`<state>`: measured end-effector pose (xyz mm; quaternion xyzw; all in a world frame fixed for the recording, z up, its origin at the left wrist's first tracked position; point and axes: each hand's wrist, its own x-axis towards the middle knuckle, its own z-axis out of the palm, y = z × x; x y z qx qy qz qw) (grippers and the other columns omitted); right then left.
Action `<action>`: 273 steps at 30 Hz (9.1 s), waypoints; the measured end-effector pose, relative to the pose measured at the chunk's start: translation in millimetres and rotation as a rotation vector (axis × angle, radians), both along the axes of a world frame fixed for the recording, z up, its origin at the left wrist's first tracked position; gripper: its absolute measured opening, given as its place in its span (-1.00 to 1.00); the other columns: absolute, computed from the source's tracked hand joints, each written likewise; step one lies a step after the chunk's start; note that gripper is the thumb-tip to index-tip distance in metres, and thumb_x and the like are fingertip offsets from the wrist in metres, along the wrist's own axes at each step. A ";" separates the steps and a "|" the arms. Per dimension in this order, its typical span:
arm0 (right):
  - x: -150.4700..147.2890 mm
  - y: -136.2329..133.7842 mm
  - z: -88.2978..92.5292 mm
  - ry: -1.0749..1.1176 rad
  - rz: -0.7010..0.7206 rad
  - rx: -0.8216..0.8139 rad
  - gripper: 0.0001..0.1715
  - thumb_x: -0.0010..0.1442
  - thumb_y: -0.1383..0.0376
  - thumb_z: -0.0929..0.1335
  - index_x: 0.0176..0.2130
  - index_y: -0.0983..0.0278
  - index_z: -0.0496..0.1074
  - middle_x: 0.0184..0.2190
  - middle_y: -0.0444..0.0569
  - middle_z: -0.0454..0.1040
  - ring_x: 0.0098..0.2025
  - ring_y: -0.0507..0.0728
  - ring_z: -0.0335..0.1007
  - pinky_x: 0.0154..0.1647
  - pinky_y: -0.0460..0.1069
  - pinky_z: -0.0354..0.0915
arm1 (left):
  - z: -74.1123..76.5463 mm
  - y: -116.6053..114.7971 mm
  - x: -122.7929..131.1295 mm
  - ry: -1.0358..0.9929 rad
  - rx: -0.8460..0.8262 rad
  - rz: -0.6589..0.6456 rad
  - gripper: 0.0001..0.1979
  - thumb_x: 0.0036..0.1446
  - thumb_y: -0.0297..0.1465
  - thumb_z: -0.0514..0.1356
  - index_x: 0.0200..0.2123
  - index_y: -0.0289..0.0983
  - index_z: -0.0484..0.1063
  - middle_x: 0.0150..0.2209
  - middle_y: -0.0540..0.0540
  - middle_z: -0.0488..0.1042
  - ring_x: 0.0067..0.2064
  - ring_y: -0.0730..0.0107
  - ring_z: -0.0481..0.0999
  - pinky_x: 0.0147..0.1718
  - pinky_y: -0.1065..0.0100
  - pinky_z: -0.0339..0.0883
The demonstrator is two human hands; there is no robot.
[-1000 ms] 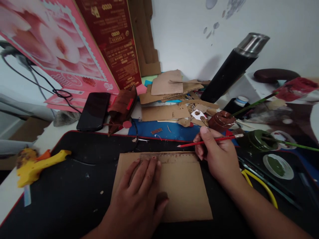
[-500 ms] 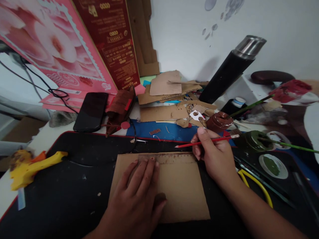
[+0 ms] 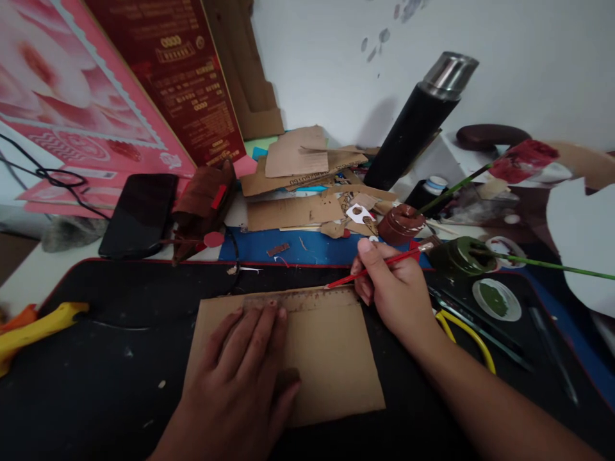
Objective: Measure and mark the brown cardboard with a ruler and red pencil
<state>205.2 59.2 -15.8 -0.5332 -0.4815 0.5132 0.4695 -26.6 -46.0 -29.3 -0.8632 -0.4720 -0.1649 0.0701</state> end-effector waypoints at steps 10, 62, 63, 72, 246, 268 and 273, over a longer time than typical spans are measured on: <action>1.7 -0.4 -4.1 -0.067 0.042 0.019 -0.36 0.37 -0.20 0.42 -0.46 0.22 0.47 -0.75 -0.24 0.27 -0.71 -0.02 0.19 -0.67 -0.11 0.11 | -10.5 -5.8 2.9 -0.077 -0.055 0.058 -0.41 0.56 -0.07 -0.04 0.30 -0.40 0.41 0.27 -0.28 0.54 0.25 -0.05 0.47 0.36 0.02 0.10; 0.0 -0.9 -2.3 -0.046 0.034 -0.009 -0.38 0.38 -0.19 0.43 -0.45 0.22 0.49 -0.74 -0.23 0.29 -0.69 0.01 0.20 -0.62 -0.06 0.10 | -8.5 -1.7 -11.9 0.083 -0.047 -0.054 -0.33 0.46 -0.14 0.10 0.45 -0.46 0.23 0.31 -0.38 0.47 0.27 -0.15 0.46 0.32 -0.02 0.14; 0.0 -0.9 -2.6 -0.041 0.035 -0.012 -0.38 0.38 -0.19 0.43 -0.45 0.22 0.49 -0.74 -0.23 0.29 -0.69 0.01 0.20 -0.62 -0.06 0.10 | -8.7 -1.6 -11.9 0.079 -0.047 -0.053 -0.33 0.46 -0.14 0.10 0.45 -0.46 0.23 0.31 -0.38 0.47 0.27 -0.15 0.46 0.32 -0.02 0.15; 1.6 -0.7 -2.8 -0.039 0.029 0.014 -0.40 0.40 -0.16 0.42 -0.45 0.21 0.48 -0.74 -0.23 0.29 -0.68 0.01 0.20 -0.63 -0.06 0.10 | -5.7 -0.7 -9.9 0.056 -0.027 -0.061 -0.37 0.44 -0.19 0.11 0.41 -0.48 0.29 0.27 -0.41 0.50 0.24 -0.17 0.48 0.29 -0.04 0.17; 1.9 -21.0 25.9 -0.020 -0.051 0.253 -0.50 0.54 0.05 0.37 -0.40 0.20 0.54 -0.63 -0.18 0.39 -0.60 -0.01 0.30 -0.59 -0.08 0.20 | -24.1 4.5 -24.4 0.125 0.076 -0.136 -0.29 0.32 -0.13 0.19 0.38 -0.48 0.33 0.29 -0.39 0.47 0.25 -0.10 0.42 0.44 0.01 -0.04; 3.4 -19.0 26.5 0.000 -0.087 0.327 -0.51 0.54 0.08 0.36 -0.40 0.23 0.55 -0.65 -0.20 0.37 -0.62 -0.02 0.26 -0.60 -0.08 0.15 | -10.9 5.2 -11.6 0.070 0.059 -0.107 -0.38 0.42 -0.17 0.07 0.34 -0.52 0.33 0.21 -0.44 0.53 0.18 -0.19 0.47 0.21 -0.06 0.19; 4.7 -10.4 25.8 0.084 -0.144 0.292 -0.50 0.49 0.06 0.40 -0.44 0.23 0.52 -0.70 -0.22 0.32 -0.68 -0.02 0.23 -0.67 -0.10 0.09 | -8.1 5.1 -10.8 0.055 0.054 -0.115 -0.36 0.42 -0.19 0.09 0.38 -0.54 0.31 0.20 -0.46 0.53 0.17 -0.23 0.49 0.22 -0.08 0.19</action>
